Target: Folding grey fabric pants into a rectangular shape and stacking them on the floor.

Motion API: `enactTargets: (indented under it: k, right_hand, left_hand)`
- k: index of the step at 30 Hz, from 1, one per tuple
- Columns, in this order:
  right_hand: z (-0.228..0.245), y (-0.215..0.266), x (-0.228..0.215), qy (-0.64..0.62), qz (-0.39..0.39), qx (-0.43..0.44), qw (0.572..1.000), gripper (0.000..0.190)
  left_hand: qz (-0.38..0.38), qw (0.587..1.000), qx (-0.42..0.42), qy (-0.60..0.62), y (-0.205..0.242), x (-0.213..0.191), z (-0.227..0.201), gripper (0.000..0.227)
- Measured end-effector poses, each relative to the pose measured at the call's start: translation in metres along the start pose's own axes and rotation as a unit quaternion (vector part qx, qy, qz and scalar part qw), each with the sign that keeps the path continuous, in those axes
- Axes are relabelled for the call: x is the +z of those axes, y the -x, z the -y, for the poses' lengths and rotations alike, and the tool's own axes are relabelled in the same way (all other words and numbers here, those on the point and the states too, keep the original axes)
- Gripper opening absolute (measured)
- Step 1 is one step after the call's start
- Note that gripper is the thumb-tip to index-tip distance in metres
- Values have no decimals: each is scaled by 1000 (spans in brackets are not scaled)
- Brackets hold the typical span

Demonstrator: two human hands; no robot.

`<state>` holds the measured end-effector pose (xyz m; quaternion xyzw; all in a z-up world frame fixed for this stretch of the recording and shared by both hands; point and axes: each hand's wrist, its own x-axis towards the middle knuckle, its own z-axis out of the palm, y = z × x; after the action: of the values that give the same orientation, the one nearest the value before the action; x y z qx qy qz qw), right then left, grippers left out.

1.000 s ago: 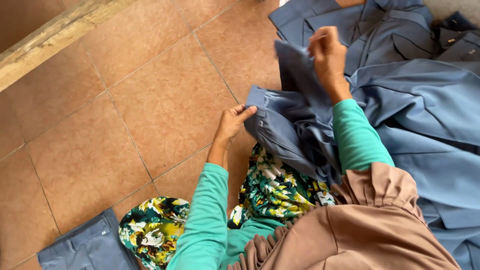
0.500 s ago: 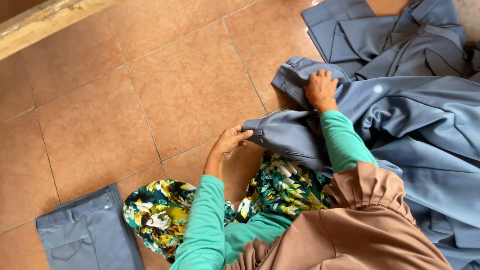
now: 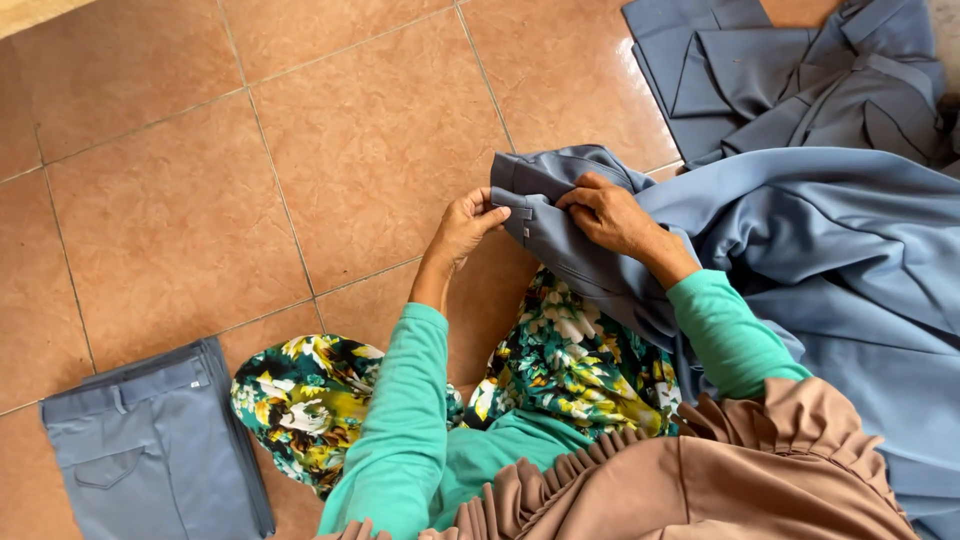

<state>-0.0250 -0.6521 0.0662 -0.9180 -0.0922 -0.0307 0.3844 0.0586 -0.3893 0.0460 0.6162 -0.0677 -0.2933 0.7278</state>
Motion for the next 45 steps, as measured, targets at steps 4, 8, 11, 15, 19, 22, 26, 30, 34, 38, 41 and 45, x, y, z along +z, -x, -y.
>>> enactTargets:
  k: [4,8,11,15,19,22,26,30,34,38,41,45]
  right_hand:
    - [24,3,-18,-22,64,34,997,38]
    - [13,-3,-18,-22,56,-33,998,21]
    - [9,-7,-35,-38,62,-12,997,19]
    - [5,2,-46,-56,89,43,994,16]
    - [-13,20,-63,28,116,56,991,28]
    - [-29,36,-82,87,98,89,987,28]
    - [-77,46,-88,276,55,244,928,25]
    - [-76,40,-93,121,25,305,944,39]
    - [-49,34,-72,143,72,287,945,58]
    - [-119,30,-68,478,-120,126,861,13]
    - [-133,25,-108,540,-221,104,806,9]
    - [-134,12,-107,504,-235,105,824,7]
  left_hand:
    - [16,1000,-1,4,-1,-5,-17,64]
    - [146,919,4,-366,-12,0,-58,111]
    - [162,868,-22,-469,-41,11,-56,72]
    - [115,855,22,-505,-82,14,-14,30]
    - [26,814,95,-572,-87,12,-35,32]
    - [-46,801,100,-589,-94,-1,-58,30]
    - [-111,785,212,-572,-99,-23,-73,28]
    - [-138,777,209,-577,-88,-47,-78,26]
    - [-147,781,186,-578,-77,-69,-78,26]
    - [-171,774,160,-588,-73,-98,-79,24]
    - [-200,764,146,-596,-64,-133,-86,23]
    - [-243,749,135,-601,-49,-171,-97,22]
